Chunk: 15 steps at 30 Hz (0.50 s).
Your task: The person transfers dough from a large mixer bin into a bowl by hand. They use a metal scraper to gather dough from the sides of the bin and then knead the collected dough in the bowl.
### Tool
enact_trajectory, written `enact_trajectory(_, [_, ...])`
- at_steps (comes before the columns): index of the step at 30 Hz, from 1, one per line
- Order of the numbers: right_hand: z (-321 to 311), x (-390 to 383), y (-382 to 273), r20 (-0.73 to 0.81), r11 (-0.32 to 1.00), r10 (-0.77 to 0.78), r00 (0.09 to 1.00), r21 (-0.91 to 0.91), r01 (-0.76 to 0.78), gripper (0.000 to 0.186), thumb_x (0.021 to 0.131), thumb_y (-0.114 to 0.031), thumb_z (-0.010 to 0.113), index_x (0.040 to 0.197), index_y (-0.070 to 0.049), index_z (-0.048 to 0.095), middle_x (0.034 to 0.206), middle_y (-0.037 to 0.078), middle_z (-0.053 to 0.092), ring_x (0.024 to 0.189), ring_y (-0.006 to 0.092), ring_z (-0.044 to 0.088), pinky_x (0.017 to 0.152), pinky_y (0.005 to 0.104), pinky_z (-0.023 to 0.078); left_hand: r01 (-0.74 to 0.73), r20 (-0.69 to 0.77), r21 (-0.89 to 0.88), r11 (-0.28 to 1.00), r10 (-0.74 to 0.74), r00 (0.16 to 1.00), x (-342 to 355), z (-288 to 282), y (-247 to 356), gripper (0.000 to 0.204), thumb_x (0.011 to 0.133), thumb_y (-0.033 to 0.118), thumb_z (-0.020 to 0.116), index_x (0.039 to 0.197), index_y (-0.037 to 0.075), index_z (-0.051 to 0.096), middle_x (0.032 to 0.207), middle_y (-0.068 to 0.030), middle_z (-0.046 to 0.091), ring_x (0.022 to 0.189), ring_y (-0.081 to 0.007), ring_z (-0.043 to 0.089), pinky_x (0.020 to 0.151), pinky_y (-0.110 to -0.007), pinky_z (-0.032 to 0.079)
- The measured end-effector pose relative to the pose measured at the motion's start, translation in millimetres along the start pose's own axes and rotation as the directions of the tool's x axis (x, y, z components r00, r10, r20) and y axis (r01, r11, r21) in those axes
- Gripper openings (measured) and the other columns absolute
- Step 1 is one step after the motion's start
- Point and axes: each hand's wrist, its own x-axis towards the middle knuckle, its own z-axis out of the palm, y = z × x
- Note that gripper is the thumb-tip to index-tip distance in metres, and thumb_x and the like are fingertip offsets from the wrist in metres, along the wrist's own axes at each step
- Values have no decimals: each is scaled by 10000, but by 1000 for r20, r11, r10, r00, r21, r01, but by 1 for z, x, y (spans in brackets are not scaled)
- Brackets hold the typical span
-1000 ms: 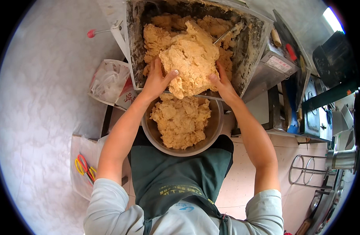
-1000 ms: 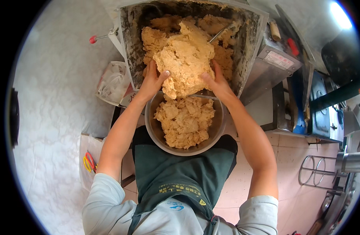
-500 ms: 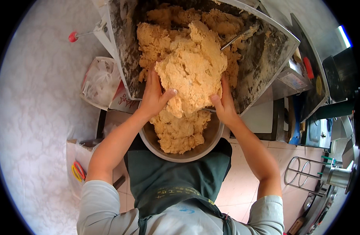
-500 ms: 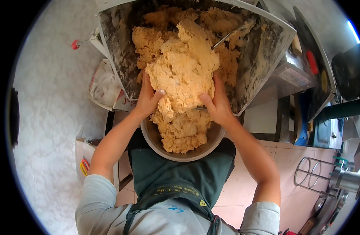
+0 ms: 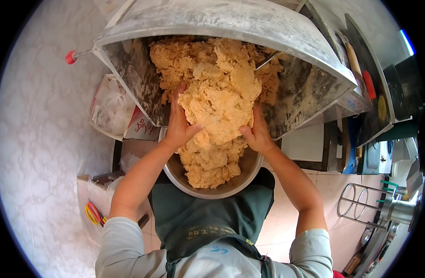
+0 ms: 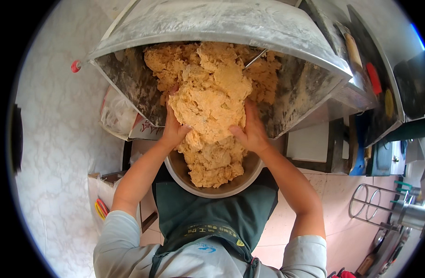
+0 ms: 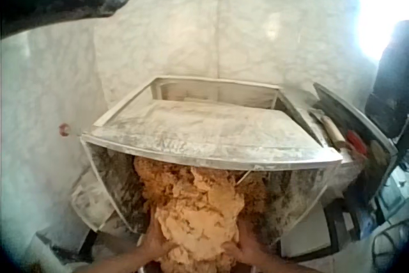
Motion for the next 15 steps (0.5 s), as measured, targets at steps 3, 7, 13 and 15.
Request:
enact_trajectory(3, [1, 10, -1, 0, 995, -75, 997, 60, 75, 940, 1004, -548, 585, 1564, 113, 222, 1576, 303, 331, 1460, 452, 342, 1208, 478, 269, -5, -23, -25, 1000, 4, 1000, 0, 7, -23, 1173, 853, 779, 649, 1615, 41, 150, 1628, -229, 227, 1513, -411, 249, 1229, -532, 229])
enact_trajectory(7, [5, 14, 13, -18, 992, -71, 997, 106, 73, 948, 967, -525, 655, 1573, 77, 245, 1569, 291, 354, 1458, 424, 364, 1194, 473, 302, -33, -47, -75, 997, 30, 998, 12, 12, -29, 1199, 800, 772, 718, 1631, 112, 160, 1641, -191, 227, 1533, -388, 228, 1241, -544, 225])
enact_trajectory(13, [10, 12, 13, -10, 894, 214, 977, 404, -192, 1113, 849, -409, 850, 1638, -19, 169, 1604, 237, 344, 1504, 358, 334, 1209, 454, 311, 4, 64, -100, 995, 3, 998, 16, -11, -10, 1283, 715, 691, 846, 1637, 128, 154, 1657, -160, 218, 1551, -357, 210, 1268, -535, 204])
enact_trajectory(15, [-1, 13, -3, 33, 842, 269, 963, 477, -252, 1206, 813, -423, 880, 1659, -39, 110, 1647, 200, 297, 1535, 346, 284, 1233, 452, 275, 30, 86, -78, 997, -23, 996, 16, -19, 2, 1280, 708, 636, 875, 1635, 122, 157, 1647, -156, 218, 1548, -355, 217, 1273, -514, 199])
